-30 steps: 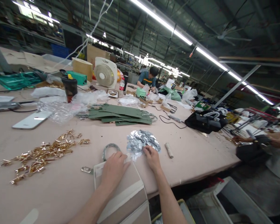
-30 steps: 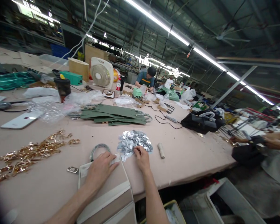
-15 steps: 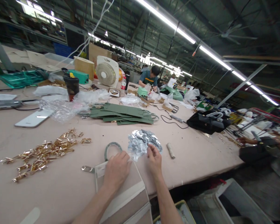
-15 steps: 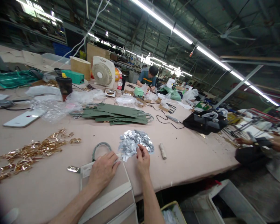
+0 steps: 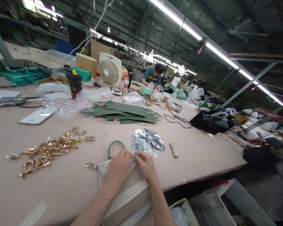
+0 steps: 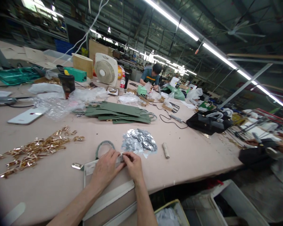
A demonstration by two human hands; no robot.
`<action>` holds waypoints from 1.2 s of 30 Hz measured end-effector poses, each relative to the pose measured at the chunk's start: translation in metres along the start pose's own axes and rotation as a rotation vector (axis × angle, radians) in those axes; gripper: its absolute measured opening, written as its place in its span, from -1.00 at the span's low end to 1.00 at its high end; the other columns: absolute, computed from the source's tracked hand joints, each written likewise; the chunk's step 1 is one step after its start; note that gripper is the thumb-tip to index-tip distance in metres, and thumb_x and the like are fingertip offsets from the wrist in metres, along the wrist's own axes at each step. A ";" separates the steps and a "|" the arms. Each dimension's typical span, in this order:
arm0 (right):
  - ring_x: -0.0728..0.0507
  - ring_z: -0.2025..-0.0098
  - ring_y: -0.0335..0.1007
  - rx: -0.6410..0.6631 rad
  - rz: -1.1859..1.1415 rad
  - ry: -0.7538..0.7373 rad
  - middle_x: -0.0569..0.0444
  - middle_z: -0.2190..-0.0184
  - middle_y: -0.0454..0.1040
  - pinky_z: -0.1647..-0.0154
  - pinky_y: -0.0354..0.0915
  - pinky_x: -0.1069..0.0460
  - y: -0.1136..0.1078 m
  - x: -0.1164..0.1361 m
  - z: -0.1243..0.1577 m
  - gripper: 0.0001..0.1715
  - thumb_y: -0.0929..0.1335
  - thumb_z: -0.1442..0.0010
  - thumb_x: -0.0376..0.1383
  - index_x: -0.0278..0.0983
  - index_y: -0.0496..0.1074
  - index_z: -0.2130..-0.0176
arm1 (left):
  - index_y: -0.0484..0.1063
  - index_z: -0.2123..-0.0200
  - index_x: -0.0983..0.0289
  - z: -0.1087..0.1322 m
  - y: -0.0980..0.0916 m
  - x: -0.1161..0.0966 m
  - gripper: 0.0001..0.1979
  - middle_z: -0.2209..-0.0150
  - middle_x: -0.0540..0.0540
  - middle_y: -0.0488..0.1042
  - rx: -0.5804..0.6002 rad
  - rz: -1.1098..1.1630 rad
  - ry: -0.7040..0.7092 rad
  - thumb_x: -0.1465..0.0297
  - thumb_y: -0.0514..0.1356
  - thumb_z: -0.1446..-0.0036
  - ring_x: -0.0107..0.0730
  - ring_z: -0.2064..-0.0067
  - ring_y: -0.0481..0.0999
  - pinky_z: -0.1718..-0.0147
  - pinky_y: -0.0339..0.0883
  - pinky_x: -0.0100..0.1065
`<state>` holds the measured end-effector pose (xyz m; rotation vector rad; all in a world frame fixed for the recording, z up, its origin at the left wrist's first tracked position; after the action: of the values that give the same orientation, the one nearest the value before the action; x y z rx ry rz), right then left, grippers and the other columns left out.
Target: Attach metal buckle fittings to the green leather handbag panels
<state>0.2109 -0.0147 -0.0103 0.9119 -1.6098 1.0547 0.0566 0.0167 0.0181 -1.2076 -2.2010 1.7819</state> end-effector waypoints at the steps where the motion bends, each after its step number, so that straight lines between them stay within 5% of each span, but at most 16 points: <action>1: -0.20 0.20 0.55 0.019 0.020 -0.003 0.03 0.26 0.66 0.10 0.44 -0.05 0.000 0.002 0.000 -0.76 0.44 -0.21 -0.17 -0.22 0.66 0.19 | 0.46 0.08 0.23 0.000 0.000 0.000 -0.81 0.14 0.13 0.43 -0.001 0.005 -0.003 0.29 0.25 -0.28 -0.13 0.10 0.49 0.10 0.34 -0.19; 8: -0.20 0.13 0.54 0.067 0.136 -0.054 0.03 0.25 0.64 0.05 0.42 -0.05 0.006 0.008 -0.003 -0.78 0.40 -0.21 -0.26 -0.20 0.67 0.20 | 0.45 0.09 0.23 0.001 0.000 0.003 -0.83 0.15 0.13 0.43 -0.020 0.029 -0.001 0.32 0.24 -0.28 -0.14 0.09 0.49 0.09 0.35 -0.20; 16: -0.14 0.19 0.50 -0.091 0.171 -0.097 0.04 0.20 0.57 0.15 0.40 0.02 0.008 0.005 -0.001 -0.79 0.47 -0.19 -0.24 -0.21 0.62 0.14 | 0.45 0.12 0.22 -0.001 0.005 0.005 -0.84 0.17 0.12 0.44 -0.040 0.018 0.017 0.32 0.24 -0.26 -0.13 0.12 0.52 0.12 0.38 -0.20; 23: -0.20 0.09 0.48 -0.568 0.326 -0.079 -0.05 0.12 0.56 0.08 0.37 -0.03 -0.065 -0.010 0.012 -0.67 0.34 -0.35 -0.10 -0.24 0.56 0.06 | 0.44 0.06 0.20 0.001 0.009 0.008 -0.78 0.13 0.13 0.46 -0.081 -0.016 0.089 0.23 0.22 -0.30 -0.08 0.08 0.53 0.08 0.39 -0.15; 28: -0.23 0.18 0.47 -0.524 0.604 -0.034 -0.07 0.18 0.55 0.06 0.36 -0.07 -0.098 -0.025 0.013 -0.66 0.39 -0.27 -0.13 -0.25 0.60 0.06 | 0.43 0.04 0.21 0.001 0.010 0.008 -0.77 0.12 0.13 0.45 -0.066 -0.008 0.098 0.24 0.22 -0.31 -0.07 0.08 0.53 0.09 0.39 -0.11; 36: -0.22 0.27 0.49 -0.491 0.658 -0.052 -0.08 0.20 0.56 0.14 0.38 -0.08 -0.093 -0.028 0.013 -0.66 0.41 -0.22 -0.10 -0.26 0.59 0.11 | 0.41 -0.08 0.21 0.015 -0.002 0.024 -0.64 -0.04 0.18 0.48 -0.088 0.134 0.192 0.39 0.30 -0.21 -0.01 -0.08 0.49 -0.04 0.44 -0.05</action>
<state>0.2989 -0.0567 -0.0197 0.0691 -2.1503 0.9837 0.0314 0.0195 0.0051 -1.5092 -2.1550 1.5506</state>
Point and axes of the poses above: each hand's wrist, its own z-axis away from the middle knuckle, its own y-axis out of the palm, x = y × z, the point moved 3 cm from there along -z, towards the middle knuckle
